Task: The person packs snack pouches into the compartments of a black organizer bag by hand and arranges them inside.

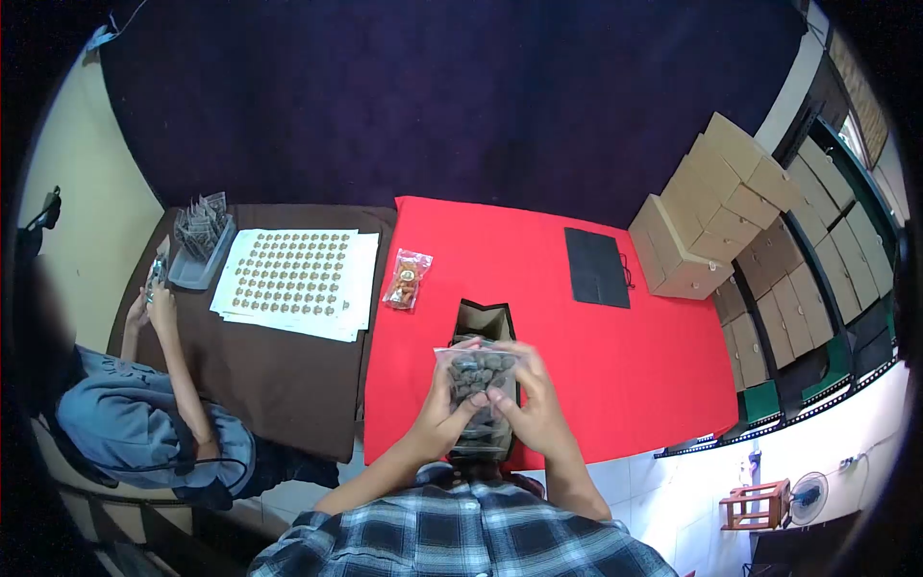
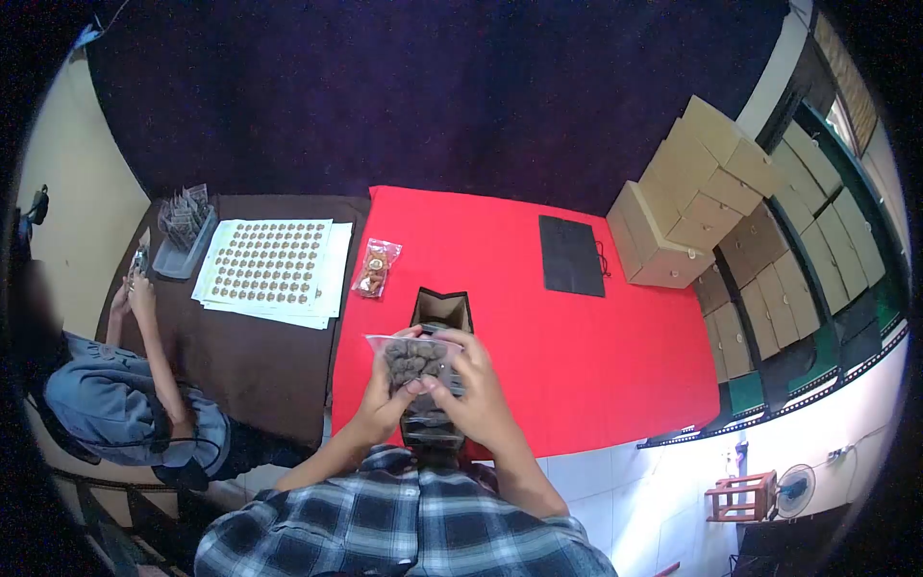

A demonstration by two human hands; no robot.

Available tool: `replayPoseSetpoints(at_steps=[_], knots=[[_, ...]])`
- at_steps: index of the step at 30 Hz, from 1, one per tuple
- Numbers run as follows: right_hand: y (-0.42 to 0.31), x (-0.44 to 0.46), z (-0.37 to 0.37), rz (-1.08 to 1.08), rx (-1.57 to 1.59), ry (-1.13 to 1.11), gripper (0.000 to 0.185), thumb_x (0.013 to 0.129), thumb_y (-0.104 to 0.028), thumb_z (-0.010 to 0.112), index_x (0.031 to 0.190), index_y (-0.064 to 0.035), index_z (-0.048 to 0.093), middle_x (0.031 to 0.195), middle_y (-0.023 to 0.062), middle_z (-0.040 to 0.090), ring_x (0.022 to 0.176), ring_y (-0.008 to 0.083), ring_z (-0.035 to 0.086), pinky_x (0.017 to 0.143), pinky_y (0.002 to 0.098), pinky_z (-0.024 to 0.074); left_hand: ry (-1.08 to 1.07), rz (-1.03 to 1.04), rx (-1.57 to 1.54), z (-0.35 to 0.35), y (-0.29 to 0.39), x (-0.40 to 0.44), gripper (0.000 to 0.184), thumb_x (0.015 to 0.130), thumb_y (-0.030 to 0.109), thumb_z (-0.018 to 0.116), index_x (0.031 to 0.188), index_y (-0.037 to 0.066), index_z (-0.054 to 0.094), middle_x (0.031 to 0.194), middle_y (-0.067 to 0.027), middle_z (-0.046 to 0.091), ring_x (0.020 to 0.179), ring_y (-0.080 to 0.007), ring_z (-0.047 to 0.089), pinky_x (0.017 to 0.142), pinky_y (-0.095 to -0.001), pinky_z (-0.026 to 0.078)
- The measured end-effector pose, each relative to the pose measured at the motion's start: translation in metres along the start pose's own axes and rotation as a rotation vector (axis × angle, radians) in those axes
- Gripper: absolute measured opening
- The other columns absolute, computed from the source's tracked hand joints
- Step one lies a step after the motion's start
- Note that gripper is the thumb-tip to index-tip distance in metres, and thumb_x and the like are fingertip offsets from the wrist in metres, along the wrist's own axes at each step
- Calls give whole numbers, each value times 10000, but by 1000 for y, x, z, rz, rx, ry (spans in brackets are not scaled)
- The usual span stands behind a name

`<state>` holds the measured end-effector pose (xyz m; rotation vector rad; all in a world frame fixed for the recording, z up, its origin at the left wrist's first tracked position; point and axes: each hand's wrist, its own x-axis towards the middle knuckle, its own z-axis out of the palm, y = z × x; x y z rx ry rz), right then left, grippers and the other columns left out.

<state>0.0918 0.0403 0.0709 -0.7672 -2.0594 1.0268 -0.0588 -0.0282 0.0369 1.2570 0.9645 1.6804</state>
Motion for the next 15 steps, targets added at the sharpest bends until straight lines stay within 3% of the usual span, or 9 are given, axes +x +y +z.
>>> replayPoseSetpoints(at_steps=[2, 4, 5, 7, 8, 9, 12, 13, 15], knots=[[-13, 7, -7, -66, 31, 156, 559, 850, -319, 661, 1297, -16, 518, 1209, 170, 540, 1156, 285, 507, 960, 368, 415, -46, -92, 1, -8, 0, 1, 541, 921, 122, 607, 1374, 21, 329, 1409, -149, 387, 1309, -223, 394, 1073, -369, 335], [-2, 5, -2, -39, 284, 250, 322, 839, -172, 689, 1107, -7, 618, 1053, 147, 614, 1021, 242, 581, 896, 360, 453, -148, -241, 47, -17, 2, 4, 532, 913, 135, 626, 1360, 17, 362, 1420, -158, 371, 1333, -218, 364, 1071, -374, 336], [16, 0, 0, -6, 391, 258, 251, 832, -128, 694, 1044, -6, 638, 1004, 137, 632, 975, 234, 598, 875, 355, 462, -166, -262, -23, -16, 0, 1, 520, 893, 127, 649, 1336, 11, 401, 1336, -165, 462, 1271, -229, 446, 1037, -367, 377], [16, 2, 4, 42, 484, 340, 55, 800, 1, 704, 832, -4, 660, 834, 95, 670, 812, 210, 631, 782, 334, 485, -153, -66, 203, -13, 7, 5, 549, 884, 113, 653, 1352, 14, 385, 1244, -149, 529, 1178, -245, 522, 1027, -369, 387], [15, 2, 5, 11, 406, 307, 52, 799, -4, 707, 831, -4, 665, 834, 98, 675, 812, 210, 631, 775, 332, 483, -145, 30, 315, -11, 8, 7, 563, 879, 105, 656, 1360, 16, 377, 1198, -141, 562, 1132, -253, 561, 1022, -371, 392], [14, 2, 5, -20, 328, 273, 50, 798, -10, 710, 829, -4, 671, 835, 101, 679, 813, 211, 631, 767, 330, 481, 11, 54, 180, -8, 6, 9, 459, 856, 128, 685, 1261, 15, 500, 1060, -115, 624, 1014, -260, 618, 1025, -376, 387], [5, 8, 12, -112, 243, 179, 32, 797, -27, 716, 812, -6, 697, 819, 105, 688, 794, 203, 626, 732, 322, 469, -20, 60, 132, -27, -2, 15, 286, 836, 170, 714, 1059, 17, 621, 1003, -115, 645, 1008, -249, 618, 1037, -383, 370], [6, 10, 12, -86, 284, 162, 33, 798, -35, 716, 806, -9, 699, 809, 103, 682, 779, 202, 619, 721, 318, 463, 20, -38, 78, -29, 7, 18, 163, 816, 187, 735, 859, 44, 670, 920, -84, 684, 1020, -240, 631, 1041, -420, 358], [13, 13, 9, -61, 455, 50, 56, 795, -60, 722, 787, -9, 700, 791, 100, 670, 763, 201, 607, 708, 315, 453, -53, 63, 239, -34, 17, 22, 132, 811, 178, 738, 842, 62, 684, 899, -58, 700, 1039, -241, 636, 1055, -456, 332]])
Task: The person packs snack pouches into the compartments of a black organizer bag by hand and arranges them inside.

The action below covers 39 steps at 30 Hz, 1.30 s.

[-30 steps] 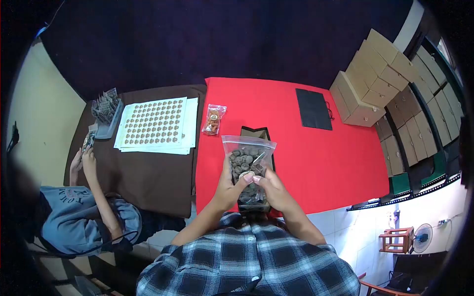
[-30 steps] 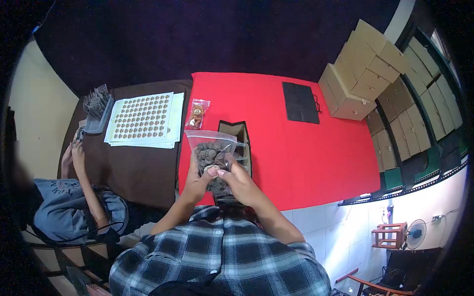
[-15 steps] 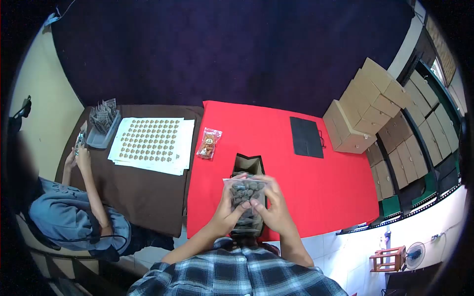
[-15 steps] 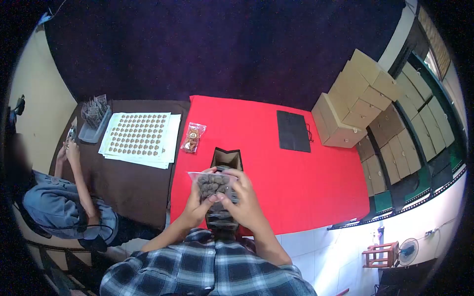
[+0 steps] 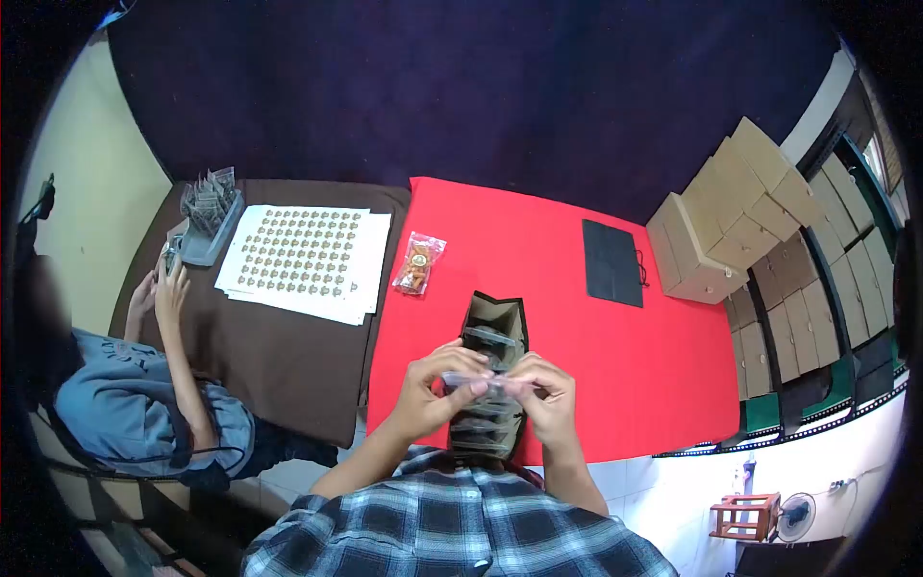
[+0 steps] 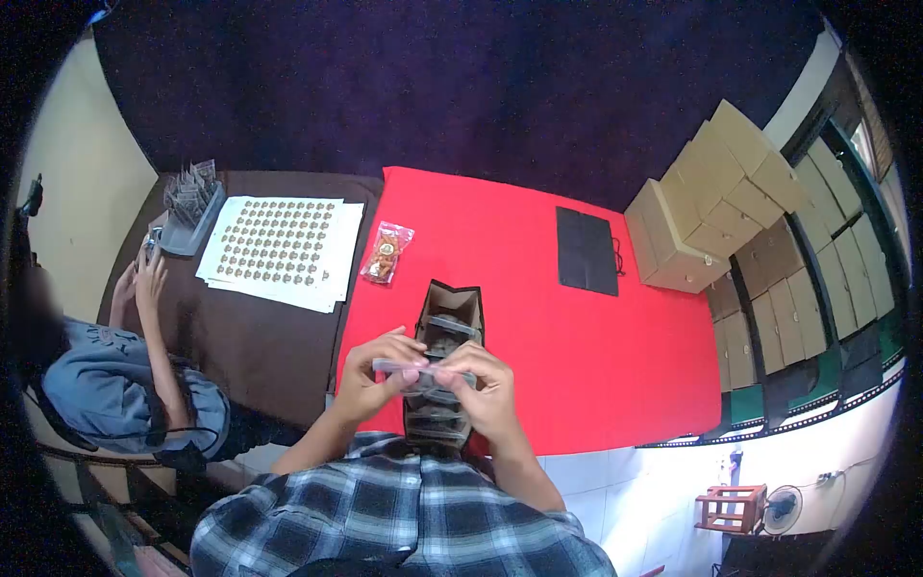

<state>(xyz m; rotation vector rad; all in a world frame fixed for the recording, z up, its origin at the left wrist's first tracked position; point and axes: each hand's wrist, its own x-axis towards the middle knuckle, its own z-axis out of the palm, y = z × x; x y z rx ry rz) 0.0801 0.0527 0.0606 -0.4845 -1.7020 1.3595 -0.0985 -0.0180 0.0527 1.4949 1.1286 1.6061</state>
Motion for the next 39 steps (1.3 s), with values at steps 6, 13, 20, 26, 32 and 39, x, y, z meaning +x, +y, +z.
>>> replayPoseSetpoints(at_steps=[6, 13, 20, 26, 32, 39], knots=[[11, -2, -24, 124, 478, -371, 216, 777, -200, 753, 777, 14, 719, 787, 101, 648, 780, 194, 577, 713, 324, 432, -339, -6, -196, -8, 5, -5, 157, 862, 192, 662, 892, 47, 717, 920, -66, 718, 1060, -251, 644, 1109, -522, 255], [6, -8, -34, 233, 569, -490, 240, 818, -183, 720, 906, 40, 732, 853, 104, 629, 808, 204, 581, 736, 323, 433, -347, -76, -301, -10, 9, -2, 373, 950, 324, 520, 881, 20, 725, 954, -147, 717, 1009, -301, 664, 1114, -551, 232], [-10, -1, -25, 321, 429, 22, 240, 886, -163, 631, 840, 61, 705, 880, 121, 656, 745, 157, 579, 676, 264, 448, 288, -146, -89, -1, 30, 4, 535, 1008, 166, 418, 1496, 26, 247, 1331, -154, 546, 1154, -173, 541, 1017, -290, 392], [-31, 2, 3, 25, 125, 254, 209, 908, -130, 606, 843, 46, 698, 904, 126, 678, 818, 184, 600, 759, 301, 464, 207, 171, 363, -16, 38, -11, 492, 921, 198, 537, 1366, -2, 473, 1325, -187, 544, 1127, -283, 558, 995, -383, 407], [-37, -2, 22, -160, -443, 80, 176, 793, -169, 725, 924, -52, 719, 1022, 112, 661, 931, 251, 568, 827, 350, 435, 121, 177, 326, 15, 33, -16, 728, 772, 403, 737, 1344, 15, 509, 1408, -207, 469, 1315, -339, 437, 1091, -481, 294], [-35, -10, 20, -41, -228, 44, 88, 843, -116, 681, 851, -30, 667, 984, 108, 566, 964, 247, 549, 866, 328, 424, 77, 186, 375, 15, 33, -13, 429, 773, 258, 749, 1157, 88, 666, 1204, -75, 657, 1198, -289, 554, 1052, -457, 344]])
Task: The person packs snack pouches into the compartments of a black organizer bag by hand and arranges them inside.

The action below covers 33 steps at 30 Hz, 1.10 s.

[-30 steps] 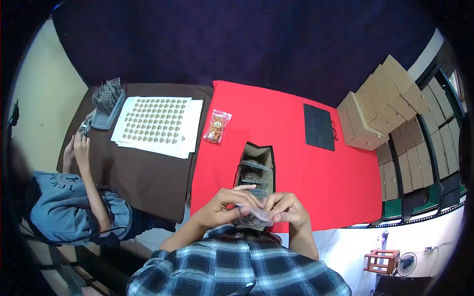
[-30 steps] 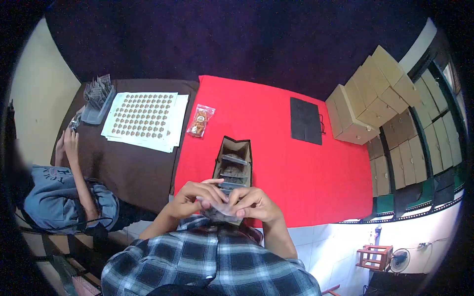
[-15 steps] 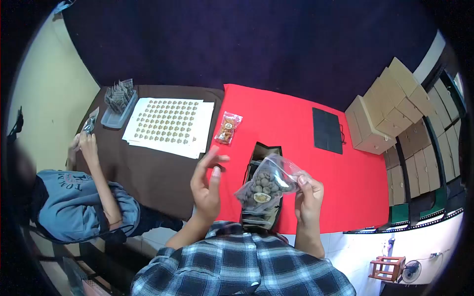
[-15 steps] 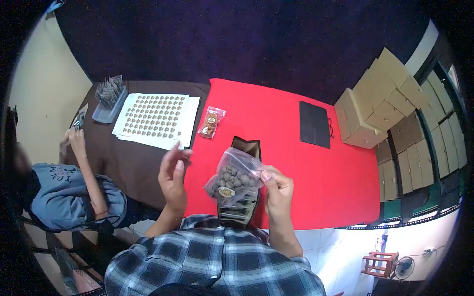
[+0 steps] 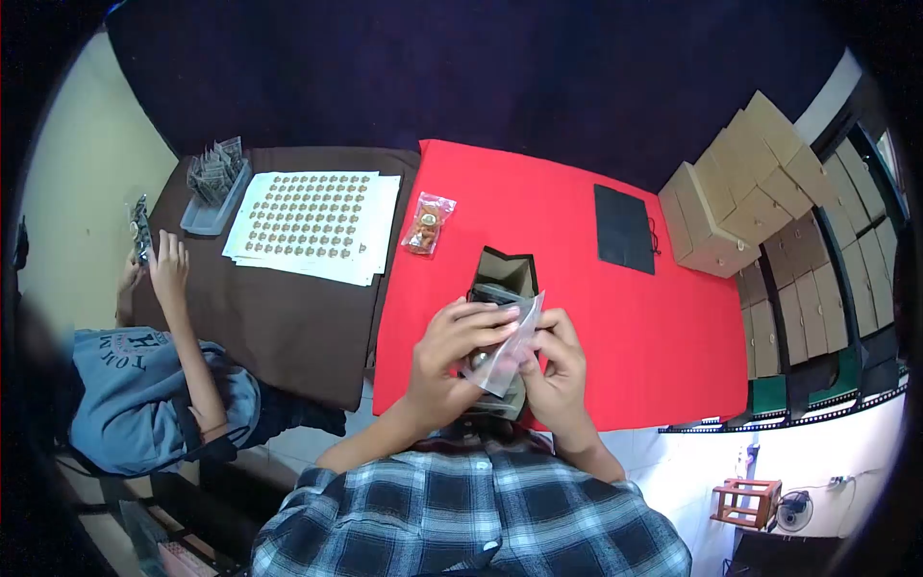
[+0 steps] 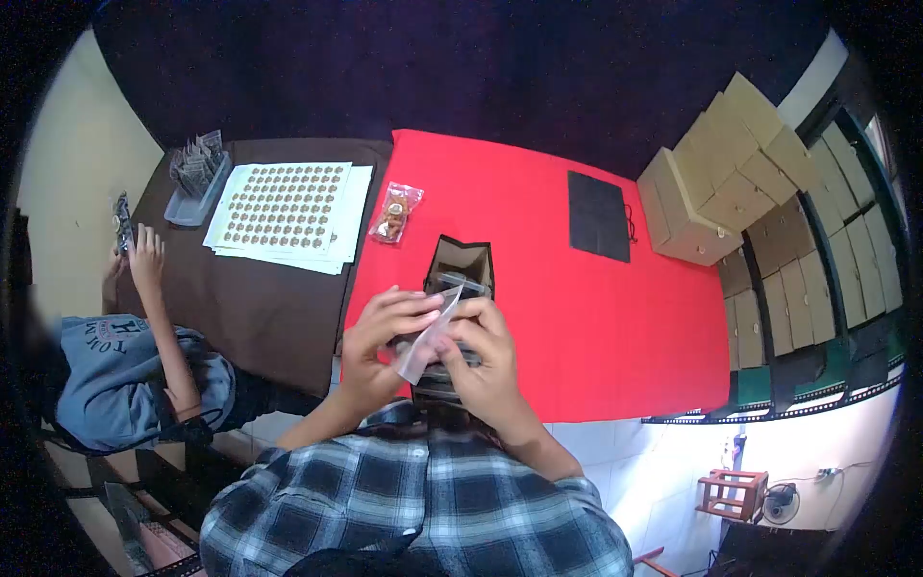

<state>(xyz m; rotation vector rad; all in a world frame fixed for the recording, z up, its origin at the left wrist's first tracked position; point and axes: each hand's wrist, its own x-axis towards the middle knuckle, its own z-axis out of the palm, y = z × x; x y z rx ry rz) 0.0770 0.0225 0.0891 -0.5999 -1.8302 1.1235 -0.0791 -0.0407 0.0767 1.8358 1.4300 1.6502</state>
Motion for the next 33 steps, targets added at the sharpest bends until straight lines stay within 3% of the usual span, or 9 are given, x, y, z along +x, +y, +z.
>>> replayPoseSetpoints(at_steps=[2, 4, 5, 8, 9, 18, 24, 28, 33], knots=[[3, -2, 13, -24, 223, 190, 495, 767, -18, 757, 1179, -33, 483, 990, 66, 502, 953, 173, 527, 868, 298, 423, -3, -33, -40, -4, 5, 5, 245, 850, 182, 648, 1074, 97, 701, 1153, -65, 682, 1144, -260, 599, 1061, -476, 319], [7, 0, 8, -4, 191, 217, 675, 737, -2, 788, 1259, -60, 365, 1034, 54, 476, 974, 144, 511, 876, 293, 420, -74, -33, -89, -5, 4, 2, 220, 890, 186, 603, 1064, 98, 704, 1133, -62, 690, 1137, -238, 608, 1100, -496, 258], [-5, 6, 9, 40, 226, 286, 465, 743, 9, 782, 1116, -40, 511, 971, 56, 517, 918, 139, 535, 826, 281, 437, -95, -45, -95, -5, 3, 3, 219, 901, 190, 590, 1063, 97, 704, 1118, -61, 695, 1125, -234, 616, 1111, -502, 237], [6, 0, -11, 109, 276, 25, 254, 732, 38, 772, 925, -18, 617, 871, 51, 554, 832, 129, 558, 752, 268, 454, -153, -71, -131, -5, 0, -3, 225, 929, 198, 557, 1061, 94, 707, 1075, -58, 708, 1089, -225, 638, 1137, -520, 181], [0, -4, -10, 198, 349, 114, 179, 716, 57, 767, 738, -24, 609, 769, 51, 584, 765, 140, 578, 721, 259, 462, -167, -65, -154, -5, -2, -6, 228, 936, 200, 549, 1060, 94, 708, 1061, -58, 711, 1077, -224, 644, 1141, -527, 168], [-26, -23, -40, 295, 339, -47, 47, 816, -2, 713, 859, 16, 717, 845, 104, 675, 818, 154, 634, 741, 268, 492, -312, 35, -381, -6, 1, -8, 257, 952, 167, 489, 1050, 60, 702, 1002, -98, 715, 1038, -251, 663, 1133, -516, 213], [-18, -14, -46, 215, 268, 193, 78, 870, -32, 668, 888, 30, 711, 839, 98, 668, 804, 138, 621, 734, 264, 486, -495, -15, -215, -13, 10, 18, 354, 993, 190, 409, 1263, 35, 578, 1302, -159, 572, 1230, -274, 535, 1097, -492, 291], [-15, 14, -50, 2, 224, 523, 86, 881, -38, 665, 921, 32, 699, 853, 87, 655, 778, 121, 597, 727, 262, 470, -63, -231, -527, -2, -5, 22, 458, 955, 158, 496, 1383, 2, 443, 1377, -194, 491, 1310, -305, 440, 1084, -401, 323], [-19, 20, -14, -205, -17, 325, 145, 843, -47, 699, 976, 7, 686, 959, 125, 663, 943, 205, 628, 866, 323, 481, -60, 94, -202, -3, 3, 32, 663, 885, 328, 629, 1412, 0, 394, 1416, -208, 443, 1315, -340, 427, 1101, -430, 298]])
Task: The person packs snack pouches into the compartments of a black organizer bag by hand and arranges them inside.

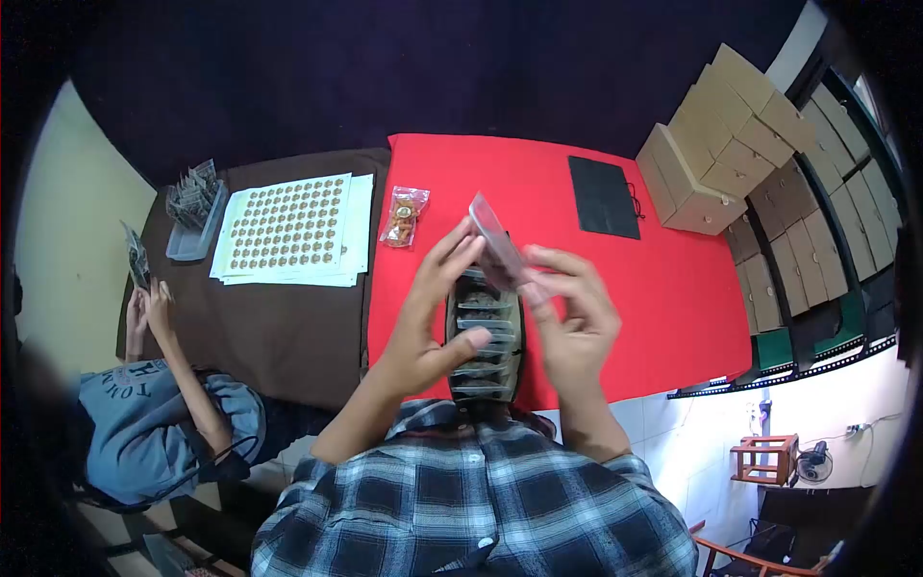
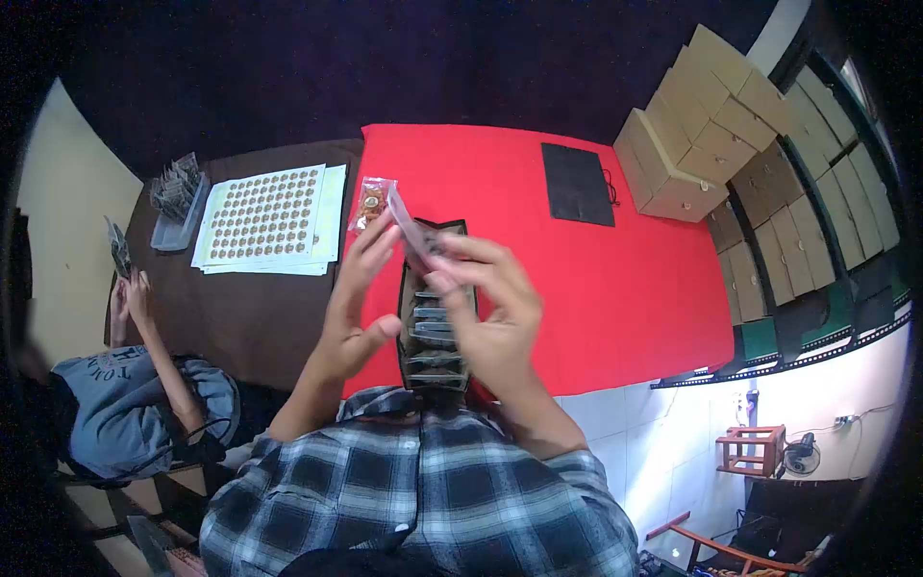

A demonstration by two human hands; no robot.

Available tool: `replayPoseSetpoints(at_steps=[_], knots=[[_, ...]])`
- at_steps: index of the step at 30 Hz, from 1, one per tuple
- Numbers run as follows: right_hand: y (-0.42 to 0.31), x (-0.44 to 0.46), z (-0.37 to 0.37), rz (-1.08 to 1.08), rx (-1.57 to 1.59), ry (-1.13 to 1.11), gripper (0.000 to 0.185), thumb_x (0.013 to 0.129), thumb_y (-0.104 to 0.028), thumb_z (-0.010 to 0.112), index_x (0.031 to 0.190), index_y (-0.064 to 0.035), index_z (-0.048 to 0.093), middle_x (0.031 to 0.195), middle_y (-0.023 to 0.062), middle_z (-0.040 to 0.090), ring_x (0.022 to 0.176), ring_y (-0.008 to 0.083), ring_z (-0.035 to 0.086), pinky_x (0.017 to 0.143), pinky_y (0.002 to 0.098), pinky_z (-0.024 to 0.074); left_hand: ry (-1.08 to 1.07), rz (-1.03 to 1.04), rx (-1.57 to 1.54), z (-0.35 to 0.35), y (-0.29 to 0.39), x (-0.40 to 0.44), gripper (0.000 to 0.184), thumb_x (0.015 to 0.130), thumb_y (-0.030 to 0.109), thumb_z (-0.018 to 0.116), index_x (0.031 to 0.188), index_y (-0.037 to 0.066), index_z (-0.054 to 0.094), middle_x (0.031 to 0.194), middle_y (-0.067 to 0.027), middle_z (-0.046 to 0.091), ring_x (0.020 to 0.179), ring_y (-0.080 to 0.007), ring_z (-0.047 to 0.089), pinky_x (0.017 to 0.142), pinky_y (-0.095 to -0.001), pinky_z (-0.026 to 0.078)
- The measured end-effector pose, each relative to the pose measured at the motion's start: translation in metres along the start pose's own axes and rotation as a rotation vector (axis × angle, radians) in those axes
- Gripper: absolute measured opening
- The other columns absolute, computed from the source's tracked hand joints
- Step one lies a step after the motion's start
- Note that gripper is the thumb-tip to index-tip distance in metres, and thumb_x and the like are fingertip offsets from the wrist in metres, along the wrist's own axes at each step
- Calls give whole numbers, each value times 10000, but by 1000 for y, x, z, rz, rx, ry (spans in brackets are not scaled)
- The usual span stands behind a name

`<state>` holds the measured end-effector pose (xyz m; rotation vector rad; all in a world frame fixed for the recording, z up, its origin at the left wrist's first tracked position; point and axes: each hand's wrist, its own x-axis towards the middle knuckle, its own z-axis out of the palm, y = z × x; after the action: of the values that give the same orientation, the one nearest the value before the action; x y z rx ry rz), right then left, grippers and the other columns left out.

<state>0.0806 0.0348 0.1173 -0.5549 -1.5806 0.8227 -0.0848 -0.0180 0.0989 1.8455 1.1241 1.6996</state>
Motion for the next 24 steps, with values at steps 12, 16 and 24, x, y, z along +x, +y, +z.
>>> replayPoseSetpoints(at_steps=[12, 16, 24], knots=[[23, -14, 8, 318, 246, -203, 147, 803, -54, 741, 926, -3, 679, 906, 71, 608, 884, 172, 579, 806, 287, 456, 46, -221, -95, 2, -11, -23, 237, 931, 209, 583, 1031, 16, 679, 1022, -156, 675, 1005, -244, 635, 1039, -421, 366], [26, -16, -3, 460, 264, -241, 94, 862, -70, 695, 900, 14, 711, 859, 38, 617, 805, 101, 568, 717, 239, 427, 52, -359, -238, 1, -10, -28, 367, 997, 292, 474, 1075, -7, 672, 1032, -123, 688, 1005, -184, 621, 1087, -415, 318], [15, -13, 2, 347, 52, 54, 152, 913, -112, 656, 937, 31, 699, 869, 29, 585, 753, 62, 543, 647, 199, 428, 14, -420, -513, 25, -23, -30, 552, 974, 286, 552, 1388, -32, 370, 1306, -112, 509, 1220, -201, 485, 1044, -337, 361]])
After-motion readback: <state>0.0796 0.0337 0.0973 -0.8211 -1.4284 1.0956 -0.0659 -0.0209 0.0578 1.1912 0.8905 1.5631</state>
